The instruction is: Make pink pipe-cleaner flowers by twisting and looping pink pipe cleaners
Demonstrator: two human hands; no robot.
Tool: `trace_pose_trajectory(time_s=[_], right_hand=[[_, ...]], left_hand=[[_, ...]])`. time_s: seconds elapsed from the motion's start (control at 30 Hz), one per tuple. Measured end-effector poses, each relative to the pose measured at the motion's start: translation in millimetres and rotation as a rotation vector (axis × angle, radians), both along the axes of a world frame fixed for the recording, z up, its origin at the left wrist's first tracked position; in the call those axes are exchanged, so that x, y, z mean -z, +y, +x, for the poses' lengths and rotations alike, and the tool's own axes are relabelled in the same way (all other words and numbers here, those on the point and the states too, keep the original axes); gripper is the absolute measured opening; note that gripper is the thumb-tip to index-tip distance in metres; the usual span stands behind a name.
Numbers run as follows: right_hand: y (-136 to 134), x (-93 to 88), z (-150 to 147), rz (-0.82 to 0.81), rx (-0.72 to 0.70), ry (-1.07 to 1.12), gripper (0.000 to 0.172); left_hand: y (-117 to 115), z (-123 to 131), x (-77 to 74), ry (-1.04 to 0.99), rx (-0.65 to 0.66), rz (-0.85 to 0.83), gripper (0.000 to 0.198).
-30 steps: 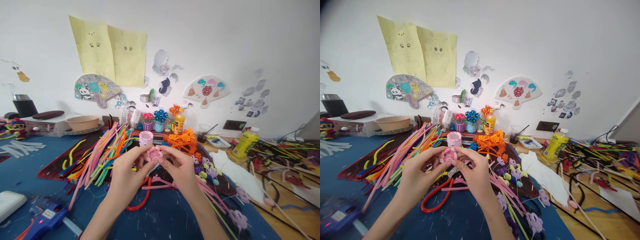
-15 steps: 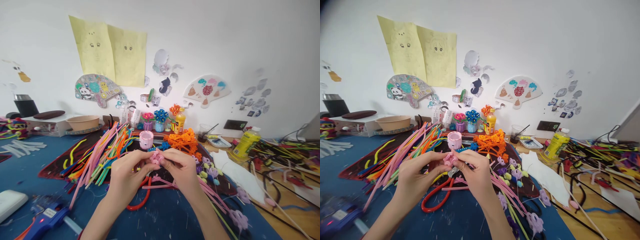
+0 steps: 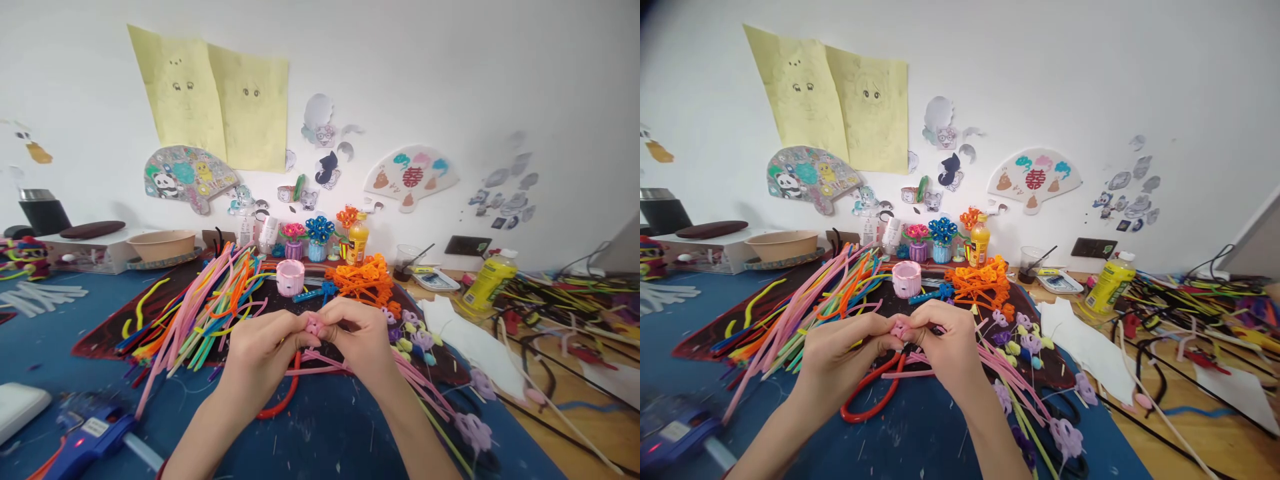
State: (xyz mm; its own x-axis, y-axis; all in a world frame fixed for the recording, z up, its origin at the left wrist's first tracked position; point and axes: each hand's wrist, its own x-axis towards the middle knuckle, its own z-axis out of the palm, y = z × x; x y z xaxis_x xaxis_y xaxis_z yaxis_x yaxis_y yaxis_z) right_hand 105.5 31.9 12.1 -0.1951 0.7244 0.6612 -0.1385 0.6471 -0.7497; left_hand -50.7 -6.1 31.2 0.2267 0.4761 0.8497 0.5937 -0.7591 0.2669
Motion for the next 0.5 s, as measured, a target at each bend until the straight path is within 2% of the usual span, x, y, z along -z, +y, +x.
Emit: trace_pose_trajectory(time_s=[0.23, 0.5], right_hand=[[1, 0.3, 2, 0.003, 0.046, -0.011, 0.020], [-1, 3.1, -4, 0.041, 0.090, -0.017, 0.027]], left_hand=[[1, 1, 2.7, -0.006, 0.052, -0.051, 0.011], [7, 1, 12.8, 0.015, 0.010, -0.013, 0.019]])
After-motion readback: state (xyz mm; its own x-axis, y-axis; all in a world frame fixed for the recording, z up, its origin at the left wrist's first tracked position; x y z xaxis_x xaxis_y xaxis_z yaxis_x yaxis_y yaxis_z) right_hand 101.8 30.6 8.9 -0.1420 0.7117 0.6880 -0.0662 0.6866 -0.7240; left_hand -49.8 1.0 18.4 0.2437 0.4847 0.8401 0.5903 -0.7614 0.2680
